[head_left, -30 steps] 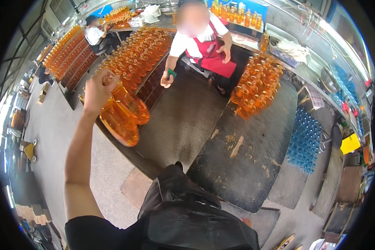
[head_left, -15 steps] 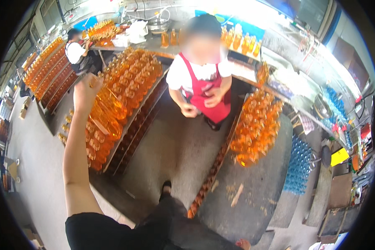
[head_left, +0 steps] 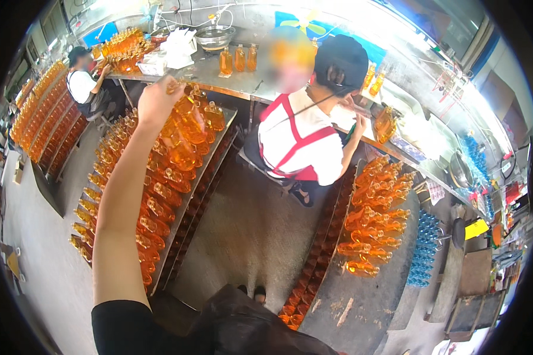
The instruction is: The person applies adhesive labels to amber-colored bottles on a metal workbench. They smooth each label with a green squeegee tool, then place the finished bottles into a wire rack. The person also moves a stack of empty bottles and transfers finished bottles to a coworker.
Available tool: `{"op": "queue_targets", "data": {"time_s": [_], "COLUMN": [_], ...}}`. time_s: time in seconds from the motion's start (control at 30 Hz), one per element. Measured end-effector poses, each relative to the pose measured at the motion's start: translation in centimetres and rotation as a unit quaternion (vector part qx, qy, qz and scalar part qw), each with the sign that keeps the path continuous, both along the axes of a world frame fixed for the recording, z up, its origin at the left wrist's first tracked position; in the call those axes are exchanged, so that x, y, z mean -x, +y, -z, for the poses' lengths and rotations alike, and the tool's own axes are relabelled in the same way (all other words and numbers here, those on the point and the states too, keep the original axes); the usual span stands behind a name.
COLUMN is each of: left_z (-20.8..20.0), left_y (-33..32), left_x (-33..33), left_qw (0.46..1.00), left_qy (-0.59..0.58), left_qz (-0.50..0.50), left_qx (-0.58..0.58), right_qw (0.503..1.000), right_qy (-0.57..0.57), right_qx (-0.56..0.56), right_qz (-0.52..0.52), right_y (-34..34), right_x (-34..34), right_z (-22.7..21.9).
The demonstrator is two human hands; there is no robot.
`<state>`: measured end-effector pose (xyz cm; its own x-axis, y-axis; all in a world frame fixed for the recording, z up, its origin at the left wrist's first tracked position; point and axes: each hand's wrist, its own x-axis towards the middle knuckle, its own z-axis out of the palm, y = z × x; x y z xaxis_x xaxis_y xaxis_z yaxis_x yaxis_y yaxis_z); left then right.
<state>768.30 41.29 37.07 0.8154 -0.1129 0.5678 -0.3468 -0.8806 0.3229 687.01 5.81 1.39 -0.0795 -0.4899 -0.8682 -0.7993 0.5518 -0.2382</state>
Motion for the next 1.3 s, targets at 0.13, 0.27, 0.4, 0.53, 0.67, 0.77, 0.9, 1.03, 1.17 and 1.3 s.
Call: {"op": "queue_targets", "data": {"time_s": [0.13, 0.27, 0.4, 0.53, 0.67, 0.77, 0.9, 1.03, 1.17, 1.3], "left_z": [0.9, -0.3, -1.5, 2.7, 6.0, 10.9, 16.9, 23.2, 28.1, 30.9], "left_y": [-2.0, -4.2, -5.5, -4.5, -5.1, -4.7, -6.0, -4.8, -5.3, -3.5], "left_x": [-8.3, -15.9, -25.5, -35.0, -46.1, -55.7, -66.6, -75.0, -80.9, -82.2], "left_qw": [0.999, 0.999, 0.998, 0.997, 0.993, 0.992, 0.982, 0.976, 0.96, 0.954], "left_qy": [-0.032, -0.017, -0.046, -0.02, 0.045, 0.061, 0.139, 0.167, 0.241, 0.245], "left_qz": [-0.012, -0.037, -0.031, -0.071, -0.099, -0.095, -0.121, -0.138, -0.139, -0.173], "left_qx": [-0.008, 0.023, 0.021, 0.032, 0.036, 0.049, 0.037, -0.008, -0.031, -0.017], "right_qw": [0.999, 0.992, 0.969, 0.913, 0.844, 0.809, 0.658, 0.396, 0.357, 0.487], "right_qy": [-0.01, -0.062, -0.144, -0.237, -0.351, -0.424, -0.476, -0.2, -0.17, -0.094], "right_qx": [-0.025, -0.031, -0.012, 0.007, 0.01, -0.05, -0.571, -0.756, -0.768, -0.708], "right_qz": [-0.042, -0.102, -0.198, -0.332, -0.406, -0.405, 0.122, 0.481, 0.503, 0.503], "right_y": [-0.6, -3.5, -7.6, -9.6, -7.5, -3.3, 2.3, 6.7, 8.9, 12.3], "right_x": [-8.5, -20.3, -35.8, -57.0, -80.8, -98.0, -118.2, -132.2, -139.8, -143.5], "right_z": [1.8, 5.2, 7.5, 5.4, 3.2, 2.1, 2.6, 3.2, 5.0, 0.6]}}
